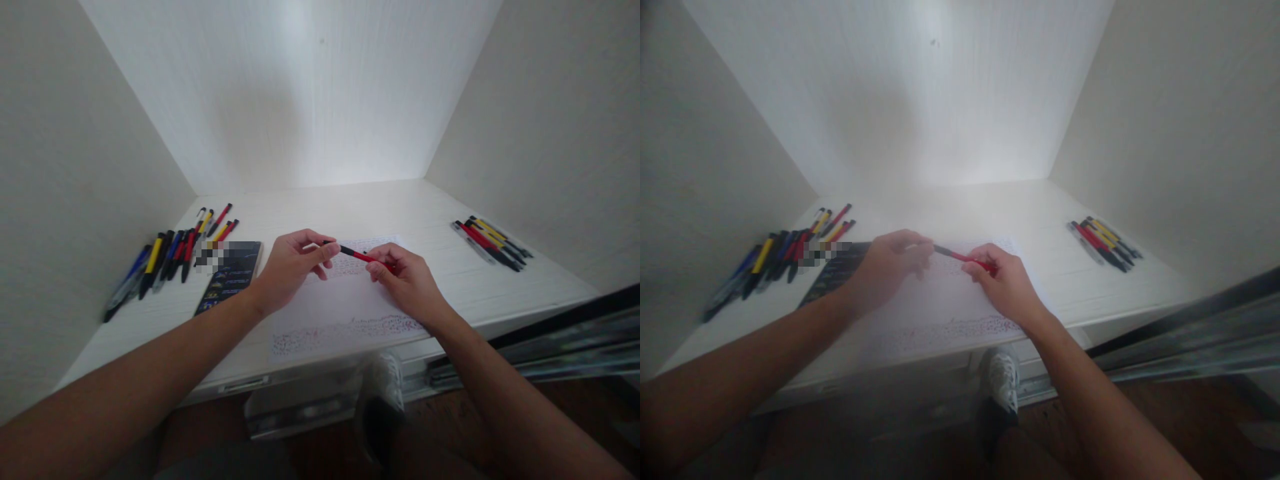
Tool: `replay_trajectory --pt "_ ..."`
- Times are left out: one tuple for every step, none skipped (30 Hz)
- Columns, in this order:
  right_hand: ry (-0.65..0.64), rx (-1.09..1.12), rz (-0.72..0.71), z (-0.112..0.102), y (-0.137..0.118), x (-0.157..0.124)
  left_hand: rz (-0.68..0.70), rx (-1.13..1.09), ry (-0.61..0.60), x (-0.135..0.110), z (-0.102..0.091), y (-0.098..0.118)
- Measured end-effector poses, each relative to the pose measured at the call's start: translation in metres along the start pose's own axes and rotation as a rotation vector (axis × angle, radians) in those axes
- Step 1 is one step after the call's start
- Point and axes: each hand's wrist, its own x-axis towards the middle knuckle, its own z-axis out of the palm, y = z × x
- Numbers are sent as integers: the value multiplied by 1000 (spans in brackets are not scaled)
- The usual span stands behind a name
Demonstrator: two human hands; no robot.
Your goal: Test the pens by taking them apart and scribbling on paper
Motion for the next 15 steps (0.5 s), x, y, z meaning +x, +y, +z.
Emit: replay_trajectory --pt "45 24 3 1 0 0 4 6 23 0 0 0" --pt "81 32 0 1 1 -1 7 11 38 0 1 0" --pt "102 19 -8 1 1 -1 7 16 46 0 1 0" --pt "105 -6 -19 1 0 -1 4 20 52 0 1 0" --pt "92 -35 -29 1 -1 -2 -2 25 56 -1 2 1" --pt "68 -63 -38 0 -2 -2 -9 30 59 -1 2 1" --pt "40 -87 -45 -1 -3 -1 -11 34 56 -1 1 2" --pt "7 -97 -51 -2 -4 -1 -9 34 43 -1 0 3" --pt "-32 -91 -50 -3 -4 -1 -2 29 15 -1 -2 3" --pt "-75 -71 -45 -4 -5 0 9 22 -26 0 -4 3" --pt "-119 -41 -34 -5 -5 0 23 15 -74 1 -6 2" --pt "-160 -7 -17 -5 -5 0 41 10 -116 1 -8 1" --pt "-188 22 -1 -4 -4 0 56 9 -144 2 -9 0" --pt "-198 43 11 -4 -4 0 67 12 -150 3 -10 -1" --pt "-187 57 18 -3 -3 0 75 15 -135 3 -10 -1"
